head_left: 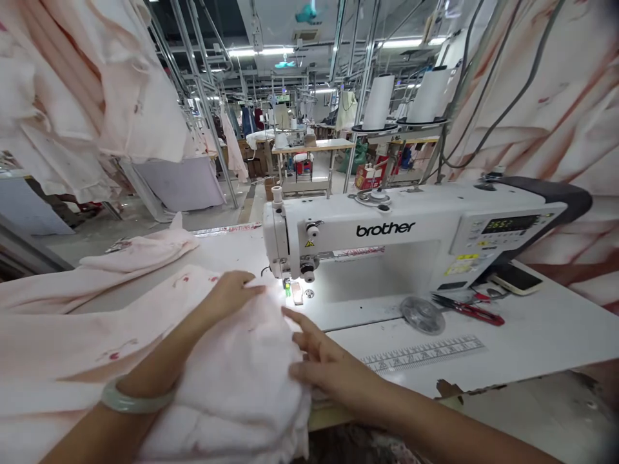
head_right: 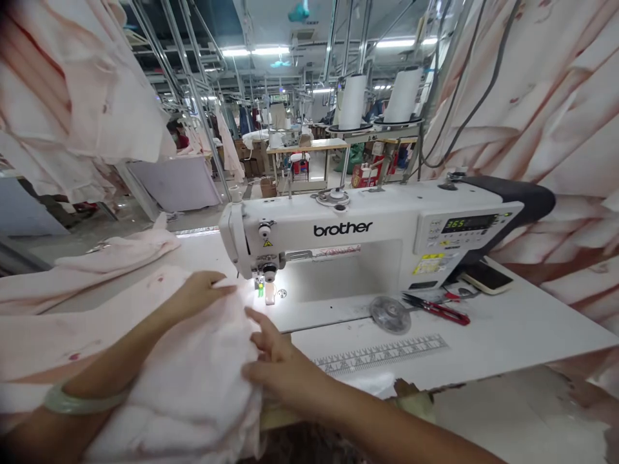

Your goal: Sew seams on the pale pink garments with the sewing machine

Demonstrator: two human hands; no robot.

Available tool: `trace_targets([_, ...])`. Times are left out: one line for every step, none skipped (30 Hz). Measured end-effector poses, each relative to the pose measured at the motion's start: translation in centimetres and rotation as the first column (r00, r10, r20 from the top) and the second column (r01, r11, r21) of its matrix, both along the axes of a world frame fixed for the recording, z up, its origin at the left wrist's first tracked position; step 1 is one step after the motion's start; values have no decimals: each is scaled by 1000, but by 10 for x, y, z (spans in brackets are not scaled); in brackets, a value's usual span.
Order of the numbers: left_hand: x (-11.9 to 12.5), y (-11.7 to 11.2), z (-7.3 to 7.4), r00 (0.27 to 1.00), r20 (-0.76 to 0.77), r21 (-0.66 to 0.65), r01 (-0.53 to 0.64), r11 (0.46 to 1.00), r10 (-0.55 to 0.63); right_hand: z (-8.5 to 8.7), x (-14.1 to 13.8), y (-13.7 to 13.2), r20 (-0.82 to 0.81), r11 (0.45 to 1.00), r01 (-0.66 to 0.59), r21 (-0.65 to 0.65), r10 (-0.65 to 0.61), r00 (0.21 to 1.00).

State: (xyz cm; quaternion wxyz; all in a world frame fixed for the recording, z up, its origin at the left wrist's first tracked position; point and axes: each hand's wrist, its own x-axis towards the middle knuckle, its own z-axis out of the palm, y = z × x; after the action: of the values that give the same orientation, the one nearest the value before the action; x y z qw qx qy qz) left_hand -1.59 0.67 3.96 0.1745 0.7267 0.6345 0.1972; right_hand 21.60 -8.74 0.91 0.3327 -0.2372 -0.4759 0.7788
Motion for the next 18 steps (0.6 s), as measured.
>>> trace_targets([3, 3, -9, 1000, -4, -55, 31, 998, -31, -4, 9, 2, 65, 990, -45, 136, 37, 997])
trace_targets([5, 5, -15, 998, -6, -100, 57, 993, -58, -5, 17, 5, 151, 954, -96, 284, 54, 987])
trace_targets([7, 6, -17, 997, -8, -133, 78, 988, -80, -5, 24, 9, 249, 891, -149, 428, 42, 967])
trace_targets([8, 6, -15, 995, -10, -155, 96, 983, -99, -3, 30, 15, 338, 805, -201, 558, 2, 941])
trace_targets([9, 7, -12, 993, -12, -169, 111, 979, -115, 0, 33, 22, 402, 700, -254, 668, -53, 914])
trace_targets([10, 7, -8, 992, -13, -178, 123, 976, -127, 1, 35, 30, 444, 578, -307, 756, -107, 890])
trace_targets([12, 7, -4, 991, -15, -181, 129, 975, -134, 2, 35, 39, 461, 447, -354, 822, -155, 874])
trace_targets([15, 7, -1, 990, -15, -183, 133, 974, -138, 2, 34, 49, 465, 307, -395, 866, -202, 862])
trace_targets([18, 7, 1, 990, -14, -183, 136, 974, -140, 0, 31, 59, 467, 165, -438, 884, -254, 847])
trace_targets([21, 7, 2, 990, -11, -182, 136, 974, -141, -2, 27, 69, 467, 31, -483, 875, -314, 826])
trace_targets([25, 7, 2, 990, -7, -179, 136, 974, -139, -5, 23, 77, 463, -86, -528, 845, -378, 802])
trace_targets([28, 7, 0, 991, -2, -176, 134, 975, -136, -8, 20, 84, 455, -173, -568, 805, -434, 778])
trace_targets([30, 6, -1, 991, 5, -173, 131, 976, -132, -11, 17, 89, 448, -230, -596, 769, -473, 759])
trace_targets([31, 6, -3, 992, 14, -171, 127, 977, -126, -13, 15, 93, 441, -261, -613, 746, -497, 748])
trace_targets([31, 6, -4, 993, 25, -171, 120, 978, -117, -15, 14, 96, 433, -281, -617, 735, -505, 747])
trace_targets([30, 6, -4, 994, 39, -173, 111, 979, -106, -17, 15, 97, 426, -293, -612, 735, -503, 752])
trace_targets([29, 6, -5, 994, 53, -178, 102, 979, -93, -18, 16, 97, 418, -300, -603, 740, -498, 760])
trace_targets([28, 6, -5, 995, 68, -184, 91, 979, -79, -19, 17, 97, 406, -302, -591, 747, -497, 767])
